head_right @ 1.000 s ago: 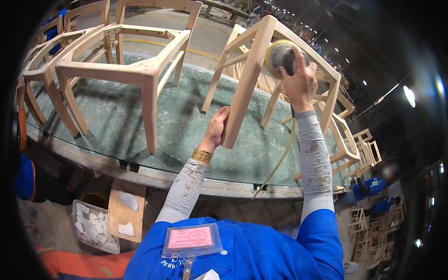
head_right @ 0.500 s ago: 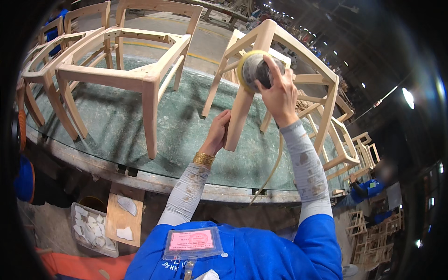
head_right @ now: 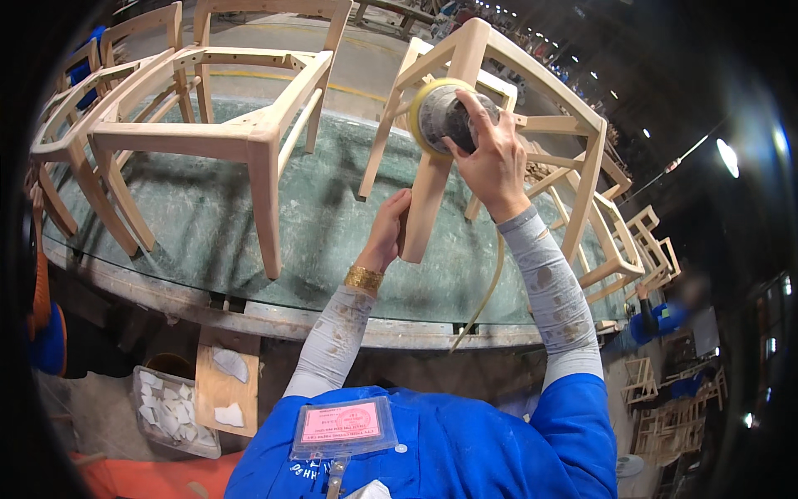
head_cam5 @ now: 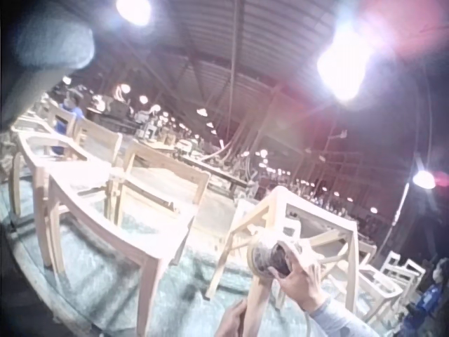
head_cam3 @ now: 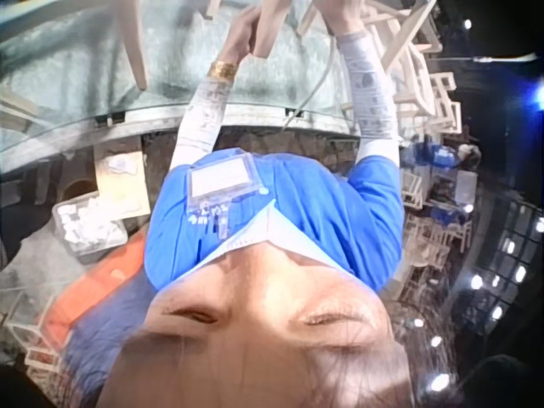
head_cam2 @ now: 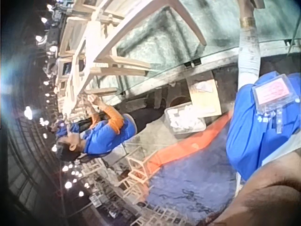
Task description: The person uses a handheld orbital sander to smooth the legs and frame of unfinished wooden chair frames on a rotating workbench. They repeatedly reposition the chair to access different legs and sections, then move the finished unit aside to process the next one.
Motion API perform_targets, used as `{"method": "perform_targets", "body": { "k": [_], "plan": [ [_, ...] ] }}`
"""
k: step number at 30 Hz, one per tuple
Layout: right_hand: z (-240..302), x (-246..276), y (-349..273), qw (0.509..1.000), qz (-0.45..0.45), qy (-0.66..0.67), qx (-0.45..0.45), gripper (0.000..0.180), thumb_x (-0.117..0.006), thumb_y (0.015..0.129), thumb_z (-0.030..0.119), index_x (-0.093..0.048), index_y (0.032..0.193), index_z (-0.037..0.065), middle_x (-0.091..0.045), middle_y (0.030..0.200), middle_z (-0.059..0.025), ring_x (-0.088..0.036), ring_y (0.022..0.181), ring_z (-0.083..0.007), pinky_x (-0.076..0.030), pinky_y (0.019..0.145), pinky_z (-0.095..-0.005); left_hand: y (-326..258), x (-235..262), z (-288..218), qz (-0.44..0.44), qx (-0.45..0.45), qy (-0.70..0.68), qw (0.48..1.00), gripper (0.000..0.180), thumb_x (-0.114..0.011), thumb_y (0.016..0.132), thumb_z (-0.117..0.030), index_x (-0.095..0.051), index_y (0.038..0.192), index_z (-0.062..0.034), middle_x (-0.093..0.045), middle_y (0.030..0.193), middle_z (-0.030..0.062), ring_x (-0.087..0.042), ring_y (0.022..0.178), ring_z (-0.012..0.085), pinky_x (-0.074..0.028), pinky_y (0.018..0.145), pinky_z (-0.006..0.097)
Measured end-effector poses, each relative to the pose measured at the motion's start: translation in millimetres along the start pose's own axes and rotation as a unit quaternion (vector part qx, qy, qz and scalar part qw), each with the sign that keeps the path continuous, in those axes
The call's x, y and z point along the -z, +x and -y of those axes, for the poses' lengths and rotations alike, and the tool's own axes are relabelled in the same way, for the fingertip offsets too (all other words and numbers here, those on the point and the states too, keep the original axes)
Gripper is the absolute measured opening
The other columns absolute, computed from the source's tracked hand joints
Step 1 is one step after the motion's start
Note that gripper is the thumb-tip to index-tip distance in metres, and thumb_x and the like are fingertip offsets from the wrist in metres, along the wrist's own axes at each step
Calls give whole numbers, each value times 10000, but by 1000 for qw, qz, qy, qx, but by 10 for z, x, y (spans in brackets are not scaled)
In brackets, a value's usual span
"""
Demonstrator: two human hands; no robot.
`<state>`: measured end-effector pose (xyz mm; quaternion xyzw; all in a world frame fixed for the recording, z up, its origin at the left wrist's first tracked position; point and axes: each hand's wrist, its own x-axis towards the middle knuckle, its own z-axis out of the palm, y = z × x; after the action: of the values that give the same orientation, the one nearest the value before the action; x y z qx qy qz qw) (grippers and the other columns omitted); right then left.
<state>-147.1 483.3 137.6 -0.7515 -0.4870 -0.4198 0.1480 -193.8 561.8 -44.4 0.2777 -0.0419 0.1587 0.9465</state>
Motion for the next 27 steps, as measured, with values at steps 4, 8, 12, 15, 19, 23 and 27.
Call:
{"method": "perform_targets", "body": {
  "k": [4, 8, 12, 15, 19, 23, 27],
  "plan": [
    [-66, -21, 94, 999, -21, -21, -36, 752, -785, 643, 167, -445, 1301, 300, -535, 963, -181, -616, 780, -359, -528, 640, -426, 7, 12, -12, 19, 13, -18, 1000, 227, -433, 961, -208, -574, 975, -30, -595, 861, 8, -554, 750, 78, -449, 678, 227],
    [-118, -23, -34, 1000, -8, -18, -14, 743, -786, 642, 183, -450, 1296, 294, -540, 943, -183, -616, 763, -361, -529, 632, -429, 2, -22, -34, 7, 22, -29, 999, 283, -394, 972, -250, -572, 974, -30, -600, 870, 35, -569, 762, 110, -463, 686, 260],
    [-224, 4, 63, 998, -22, -20, -54, 734, -785, 648, 193, -454, 1294, 300, -541, 949, -178, -624, 780, -362, -533, 641, -433, 3, -2, -22, 1, 42, -47, 998, 390, -353, 980, -345, -573, 977, -24, -612, 896, 65, -583, 791, 148, -476, 725, 301],
    [-530, 126, 98, 986, -79, -94, -115, 693, -766, 686, 207, -451, 1293, 313, -530, 948, -180, -614, 755, -346, -520, 663, -430, 72, -37, 64, -10, 25, -55, 998, 469, -327, 979, -421, -573, 982, -21, -619, 931, 78, -585, 839, 164, -475, 766, 304],
    [-456, 194, -107, 993, -50, -38, -95, 718, -790, 649, 161, -471, 1277, 303, -524, 959, -166, -617, 765, -333, -533, 657, -416, 108, -20, 18, -23, 25, -58, 998, 495, -308, 978, -449, -569, 986, -30, -614, 916, 78, -577, 854, 166, -470, 770, 310],
    [-185, 113, -261, 997, 39, 34, -57, 783, -802, 623, 172, -455, 1306, 331, -516, 963, -167, -626, 768, -327, -550, 631, -409, 84, -90, 11, -21, 15, -21, 999, 525, -310, 968, -489, -555, 1018, -27, -608, 930, 75, -578, 837, 163, -470, 759, 302],
    [-42, 55, 48, 997, 34, -6, -65, 702, -763, 667, 188, -458, 1288, 304, -520, 942, -175, -609, 789, -347, -519, 657, -415, 98, -45, 19, -8, 17, -6, 1000, 531, -295, 973, -483, -561, 1043, -30, -610, 922, 70, -584, 813, 154, -474, 730, 281]
  ]
}}
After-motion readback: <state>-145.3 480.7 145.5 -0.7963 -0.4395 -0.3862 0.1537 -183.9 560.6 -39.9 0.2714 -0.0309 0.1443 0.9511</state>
